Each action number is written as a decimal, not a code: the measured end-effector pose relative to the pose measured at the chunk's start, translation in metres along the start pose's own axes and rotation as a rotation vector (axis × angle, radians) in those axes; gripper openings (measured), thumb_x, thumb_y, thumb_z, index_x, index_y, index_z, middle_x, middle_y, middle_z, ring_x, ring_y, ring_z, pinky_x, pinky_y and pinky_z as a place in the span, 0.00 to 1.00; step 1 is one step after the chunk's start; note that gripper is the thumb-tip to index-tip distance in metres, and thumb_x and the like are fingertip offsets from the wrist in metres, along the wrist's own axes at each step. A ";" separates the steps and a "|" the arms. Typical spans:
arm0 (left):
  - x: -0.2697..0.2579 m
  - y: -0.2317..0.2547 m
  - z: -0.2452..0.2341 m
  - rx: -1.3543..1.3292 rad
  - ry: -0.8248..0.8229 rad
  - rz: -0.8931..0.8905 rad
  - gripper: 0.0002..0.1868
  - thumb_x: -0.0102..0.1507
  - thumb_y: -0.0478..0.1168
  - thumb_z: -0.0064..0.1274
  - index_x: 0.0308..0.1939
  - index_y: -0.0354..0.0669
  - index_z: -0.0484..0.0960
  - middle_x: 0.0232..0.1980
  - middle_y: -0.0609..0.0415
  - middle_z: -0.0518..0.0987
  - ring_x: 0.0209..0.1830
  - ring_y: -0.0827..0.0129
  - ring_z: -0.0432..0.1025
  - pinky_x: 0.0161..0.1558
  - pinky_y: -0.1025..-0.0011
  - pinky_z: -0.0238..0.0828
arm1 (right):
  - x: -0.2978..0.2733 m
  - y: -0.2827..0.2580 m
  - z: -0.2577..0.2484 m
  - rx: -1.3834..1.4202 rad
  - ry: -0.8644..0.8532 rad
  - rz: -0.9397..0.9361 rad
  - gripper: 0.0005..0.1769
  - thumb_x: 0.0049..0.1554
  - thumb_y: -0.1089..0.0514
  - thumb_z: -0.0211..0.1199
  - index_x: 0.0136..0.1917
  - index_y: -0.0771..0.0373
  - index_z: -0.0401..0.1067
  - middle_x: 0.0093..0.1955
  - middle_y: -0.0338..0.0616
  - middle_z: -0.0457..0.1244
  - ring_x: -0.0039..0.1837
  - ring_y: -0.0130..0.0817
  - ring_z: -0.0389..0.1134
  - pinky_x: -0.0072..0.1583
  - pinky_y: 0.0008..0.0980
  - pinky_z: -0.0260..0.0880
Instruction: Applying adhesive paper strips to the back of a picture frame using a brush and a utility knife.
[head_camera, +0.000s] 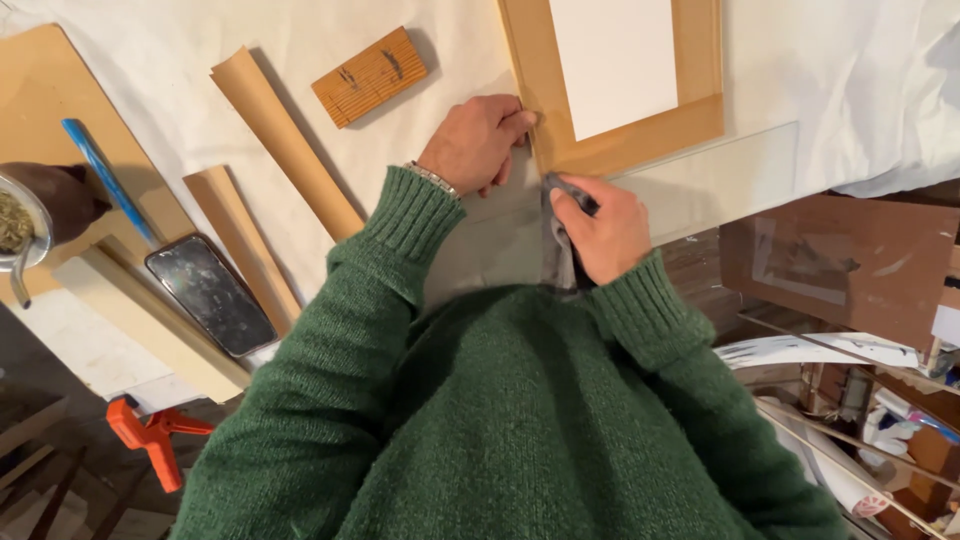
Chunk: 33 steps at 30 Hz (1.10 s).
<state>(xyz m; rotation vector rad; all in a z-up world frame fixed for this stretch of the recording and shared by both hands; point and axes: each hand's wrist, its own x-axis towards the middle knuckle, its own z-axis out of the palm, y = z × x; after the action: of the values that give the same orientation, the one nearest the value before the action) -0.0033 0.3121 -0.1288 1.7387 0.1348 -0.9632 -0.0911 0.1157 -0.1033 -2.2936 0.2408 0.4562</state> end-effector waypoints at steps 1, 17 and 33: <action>0.001 -0.001 -0.001 0.004 0.006 0.002 0.20 0.72 0.48 0.42 0.38 0.33 0.79 0.17 0.54 0.73 0.11 0.71 0.68 0.17 0.69 0.69 | 0.004 0.000 0.001 0.004 0.001 -0.006 0.19 0.58 0.48 0.65 0.56 0.63 0.79 0.43 0.52 0.71 0.45 0.42 0.75 0.49 0.37 0.72; 0.003 -0.007 0.002 -0.015 0.038 0.081 0.19 0.71 0.48 0.43 0.35 0.37 0.79 0.15 0.55 0.73 0.09 0.71 0.69 0.16 0.68 0.68 | 0.027 -0.009 0.005 -0.041 0.019 -0.032 0.18 0.61 0.48 0.65 0.54 0.65 0.78 0.40 0.52 0.70 0.42 0.42 0.73 0.47 0.37 0.71; -0.005 0.006 -0.003 0.002 0.036 0.045 0.19 0.71 0.48 0.43 0.35 0.38 0.78 0.15 0.53 0.73 0.10 0.69 0.67 0.17 0.68 0.66 | 0.058 0.069 -0.072 -0.249 0.174 -0.165 0.14 0.62 0.57 0.64 0.59 0.63 0.78 0.52 0.52 0.69 0.53 0.46 0.72 0.56 0.41 0.72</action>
<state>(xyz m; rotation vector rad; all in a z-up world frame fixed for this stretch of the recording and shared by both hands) -0.0018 0.3137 -0.1209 1.7546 0.1174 -0.8993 -0.0411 0.0146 -0.1255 -2.5757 0.0822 0.2112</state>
